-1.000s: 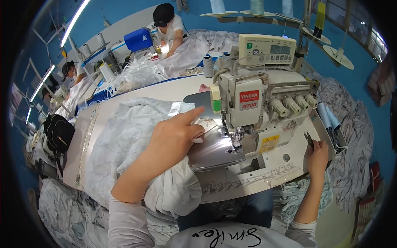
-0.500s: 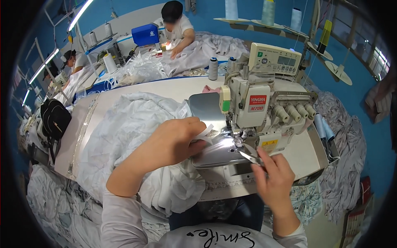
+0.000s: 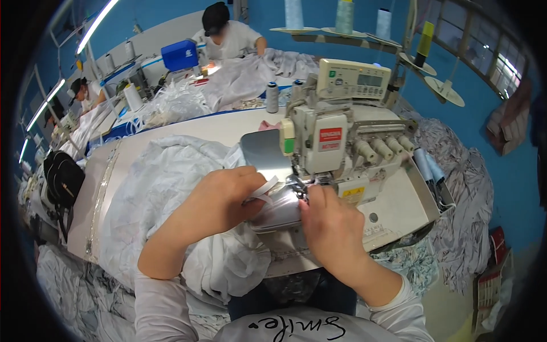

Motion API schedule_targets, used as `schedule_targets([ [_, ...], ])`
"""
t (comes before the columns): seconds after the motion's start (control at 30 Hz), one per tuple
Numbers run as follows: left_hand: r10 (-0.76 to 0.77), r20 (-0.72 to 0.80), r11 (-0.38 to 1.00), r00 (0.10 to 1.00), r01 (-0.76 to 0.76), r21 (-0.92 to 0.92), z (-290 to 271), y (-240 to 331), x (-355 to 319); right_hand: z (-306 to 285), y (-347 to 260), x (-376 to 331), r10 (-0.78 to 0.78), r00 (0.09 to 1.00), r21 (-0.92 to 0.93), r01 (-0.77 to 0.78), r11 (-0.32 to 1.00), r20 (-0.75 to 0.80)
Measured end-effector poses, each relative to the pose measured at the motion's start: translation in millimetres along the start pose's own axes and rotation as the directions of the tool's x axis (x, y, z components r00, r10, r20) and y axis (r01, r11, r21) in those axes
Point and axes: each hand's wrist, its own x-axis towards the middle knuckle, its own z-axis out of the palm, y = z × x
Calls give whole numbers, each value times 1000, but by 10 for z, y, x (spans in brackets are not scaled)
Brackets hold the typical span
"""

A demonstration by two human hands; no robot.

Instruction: Sewing the edges of white fabric pieces using an industrial overlock sewing machine.

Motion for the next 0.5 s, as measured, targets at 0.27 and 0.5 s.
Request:
schedule_targets([
  [0.27,-41,9,993,999,42,-113,-48,-13,16,32,261,-205,16,991,303,26,953,-136],
  [0.5,-204,-154,958,967,165,-232,-451,-161,-70,-119,1855,-967,736,586,411,-611,676,-339],
])
